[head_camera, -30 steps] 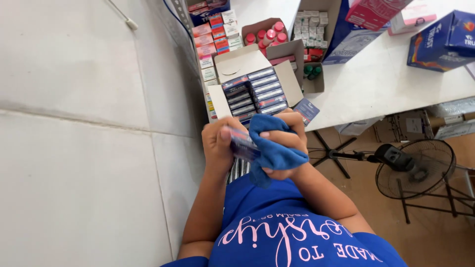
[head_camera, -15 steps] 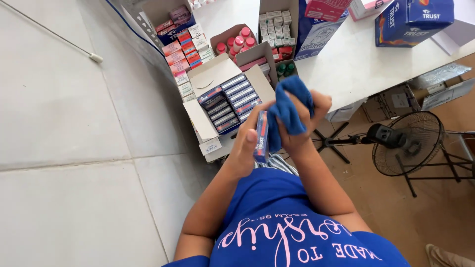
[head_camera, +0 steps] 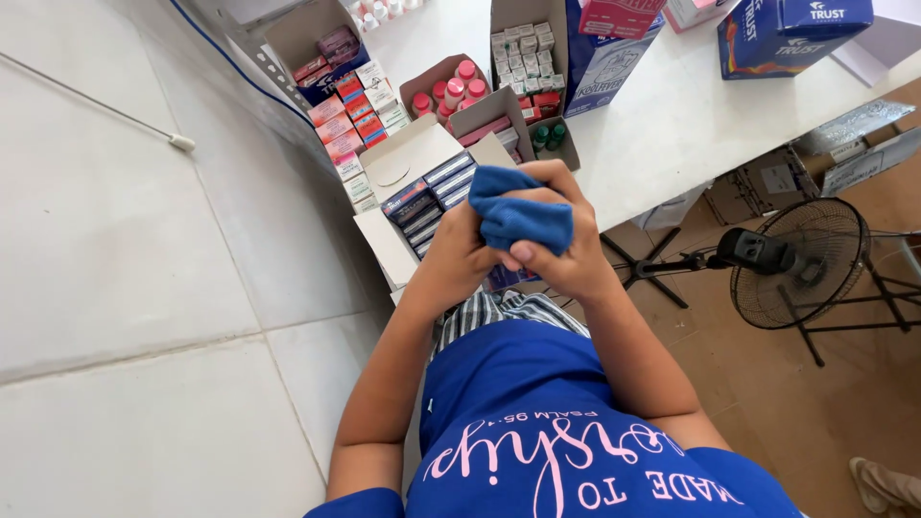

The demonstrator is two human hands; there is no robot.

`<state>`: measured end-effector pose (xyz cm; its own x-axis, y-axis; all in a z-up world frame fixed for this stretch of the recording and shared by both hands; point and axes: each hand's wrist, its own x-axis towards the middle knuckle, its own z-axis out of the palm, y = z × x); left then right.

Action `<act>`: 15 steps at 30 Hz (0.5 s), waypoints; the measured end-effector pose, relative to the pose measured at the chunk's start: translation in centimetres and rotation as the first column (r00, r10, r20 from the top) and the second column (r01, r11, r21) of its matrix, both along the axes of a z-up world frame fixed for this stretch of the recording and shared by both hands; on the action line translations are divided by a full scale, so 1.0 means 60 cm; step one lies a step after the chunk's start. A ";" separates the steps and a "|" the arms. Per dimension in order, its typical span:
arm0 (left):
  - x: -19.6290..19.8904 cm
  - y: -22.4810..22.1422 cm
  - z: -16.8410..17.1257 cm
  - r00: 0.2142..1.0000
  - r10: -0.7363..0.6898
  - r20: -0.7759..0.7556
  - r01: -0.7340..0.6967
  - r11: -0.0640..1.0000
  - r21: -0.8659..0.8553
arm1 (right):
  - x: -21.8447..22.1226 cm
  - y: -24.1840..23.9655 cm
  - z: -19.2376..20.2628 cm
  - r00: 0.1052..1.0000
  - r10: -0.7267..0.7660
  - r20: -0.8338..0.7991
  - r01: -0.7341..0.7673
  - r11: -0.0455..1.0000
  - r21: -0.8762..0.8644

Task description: Cleaning and dusting medicine boxes with a cloth.

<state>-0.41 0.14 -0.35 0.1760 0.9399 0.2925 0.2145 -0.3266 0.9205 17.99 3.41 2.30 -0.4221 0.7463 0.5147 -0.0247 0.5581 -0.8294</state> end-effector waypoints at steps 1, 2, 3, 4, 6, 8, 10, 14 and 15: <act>-0.001 -0.003 0.007 1.000 -0.007 -0.001 0.007 1.000 0.001 | 0.001 -0.001 0.000 1.000 -0.007 -0.001 0.007 1.000 0.001; -0.002 -0.006 0.013 0.997 0.003 0.072 0.002 0.998 -0.069 | 0.001 -0.002 0.000 1.000 0.002 -0.003 -0.002 1.000 -0.002; -0.002 -0.009 0.019 0.990 0.017 0.142 0.003 0.990 -0.139 | 0.002 -0.003 -0.001 1.000 0.012 -0.005 -0.012 1.000 -0.006; -0.005 -0.009 0.013 0.990 0.010 0.142 0.009 0.990 -0.138 | 0.006 -0.002 0.004 1.000 0.005 -0.006 -0.005 1.000 -0.005; -0.009 -0.011 0.003 0.947 -0.015 0.322 0.071 0.984 -0.165 | 0.015 -0.002 0.015 0.999 0.021 0.050 -0.025 0.997 0.075; -0.019 -0.004 -0.023 0.892 0.035 0.450 0.034 0.989 -0.143 | 0.022 -0.008 0.022 0.999 -0.016 0.038 0.011 0.993 0.120; -0.022 0.001 -0.026 0.815 0.081 0.574 -0.013 0.992 -0.122 | 0.016 -0.019 0.028 0.999 -0.047 0.028 0.042 0.984 0.171; -0.002 -0.009 0.000 0.409 0.142 0.902 0.038 0.984 -0.172 | -0.017 -0.035 0.008 0.931 -0.365 -0.007 0.321 0.809 0.492; 0.006 -0.015 0.002 0.325 0.157 0.933 0.092 0.976 -0.197 | -0.025 -0.034 -0.004 0.914 -0.404 -0.037 0.343 0.721 0.603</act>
<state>-0.06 -0.79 -0.21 -0.1317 0.9890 0.0678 -0.8268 -0.1473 0.5428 16.51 1.40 2.07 -0.2415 0.4183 0.8756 0.3486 0.8795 -0.3240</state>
